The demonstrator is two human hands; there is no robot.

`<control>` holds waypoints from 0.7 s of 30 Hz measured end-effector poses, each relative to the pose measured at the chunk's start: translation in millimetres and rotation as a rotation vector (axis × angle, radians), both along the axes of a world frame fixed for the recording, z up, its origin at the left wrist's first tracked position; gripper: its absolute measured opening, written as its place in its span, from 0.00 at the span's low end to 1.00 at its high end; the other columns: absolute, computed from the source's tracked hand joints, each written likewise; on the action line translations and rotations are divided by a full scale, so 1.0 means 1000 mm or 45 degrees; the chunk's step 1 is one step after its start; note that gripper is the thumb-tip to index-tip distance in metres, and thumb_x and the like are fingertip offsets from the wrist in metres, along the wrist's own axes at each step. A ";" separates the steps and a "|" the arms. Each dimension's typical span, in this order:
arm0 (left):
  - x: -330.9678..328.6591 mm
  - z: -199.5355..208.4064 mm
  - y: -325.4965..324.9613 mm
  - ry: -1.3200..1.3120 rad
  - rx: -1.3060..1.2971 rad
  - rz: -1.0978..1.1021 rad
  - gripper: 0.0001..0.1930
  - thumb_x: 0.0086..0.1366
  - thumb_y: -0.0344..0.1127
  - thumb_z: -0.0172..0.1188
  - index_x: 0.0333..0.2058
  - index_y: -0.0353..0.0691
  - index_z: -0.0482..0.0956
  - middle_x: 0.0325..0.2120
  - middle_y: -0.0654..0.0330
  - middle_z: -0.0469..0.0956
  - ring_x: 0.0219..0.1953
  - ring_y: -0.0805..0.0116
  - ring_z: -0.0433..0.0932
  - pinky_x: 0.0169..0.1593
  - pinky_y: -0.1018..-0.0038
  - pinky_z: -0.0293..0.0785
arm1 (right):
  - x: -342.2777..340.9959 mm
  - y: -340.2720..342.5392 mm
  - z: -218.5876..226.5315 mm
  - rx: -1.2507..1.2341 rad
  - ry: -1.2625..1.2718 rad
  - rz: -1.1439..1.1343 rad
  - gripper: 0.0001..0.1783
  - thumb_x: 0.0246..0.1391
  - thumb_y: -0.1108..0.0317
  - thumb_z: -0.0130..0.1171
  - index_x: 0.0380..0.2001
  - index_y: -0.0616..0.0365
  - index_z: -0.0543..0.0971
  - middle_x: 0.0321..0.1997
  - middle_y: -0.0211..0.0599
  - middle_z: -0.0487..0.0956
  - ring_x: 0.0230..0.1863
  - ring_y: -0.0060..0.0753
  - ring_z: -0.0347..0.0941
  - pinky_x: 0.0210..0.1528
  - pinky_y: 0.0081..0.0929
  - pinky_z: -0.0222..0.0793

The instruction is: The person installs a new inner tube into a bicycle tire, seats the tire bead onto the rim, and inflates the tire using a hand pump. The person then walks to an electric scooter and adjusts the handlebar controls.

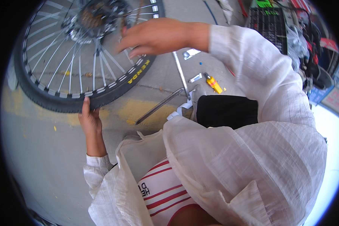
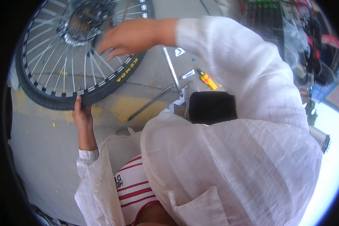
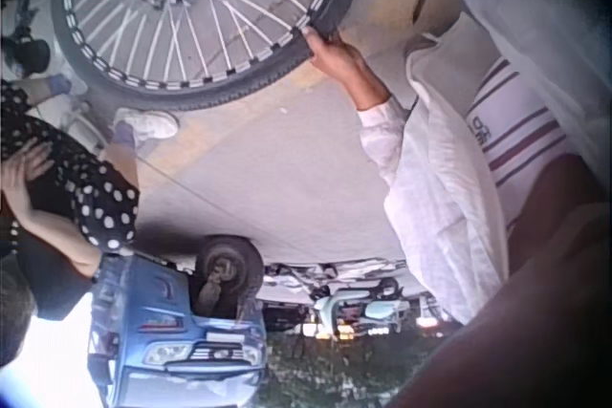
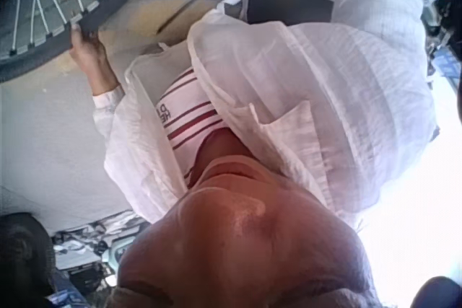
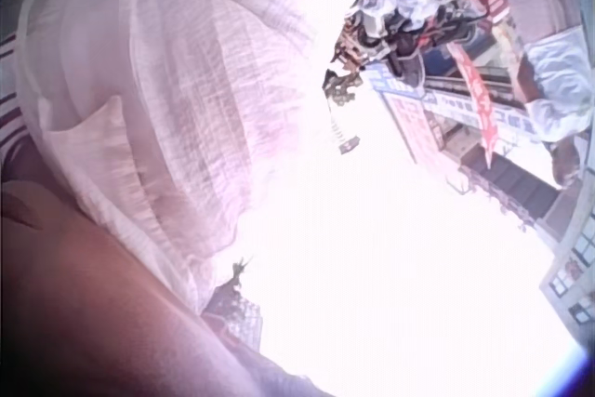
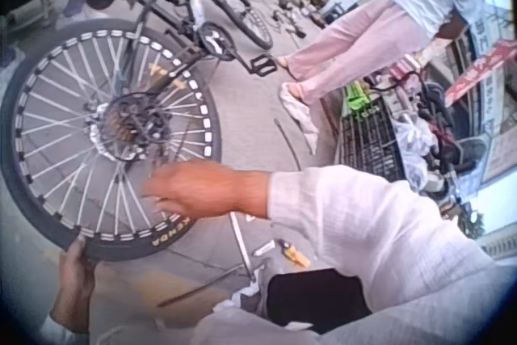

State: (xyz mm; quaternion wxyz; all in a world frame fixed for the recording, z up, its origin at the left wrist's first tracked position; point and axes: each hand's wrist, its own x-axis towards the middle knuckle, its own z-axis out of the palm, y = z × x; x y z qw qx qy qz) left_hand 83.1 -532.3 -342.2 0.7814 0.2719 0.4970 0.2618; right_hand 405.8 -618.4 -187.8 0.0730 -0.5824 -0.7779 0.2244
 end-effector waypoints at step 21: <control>-0.020 0.051 0.023 0.859 -0.209 -0.611 0.31 0.67 0.51 0.56 0.61 0.37 0.63 0.58 0.50 0.68 0.59 0.52 0.69 0.61 0.58 0.65 | 0.164 -0.429 -0.194 -0.319 0.146 -1.486 0.16 0.52 0.61 0.61 0.42 0.58 0.78 0.41 0.48 0.78 0.44 0.53 0.74 0.50 0.40 0.70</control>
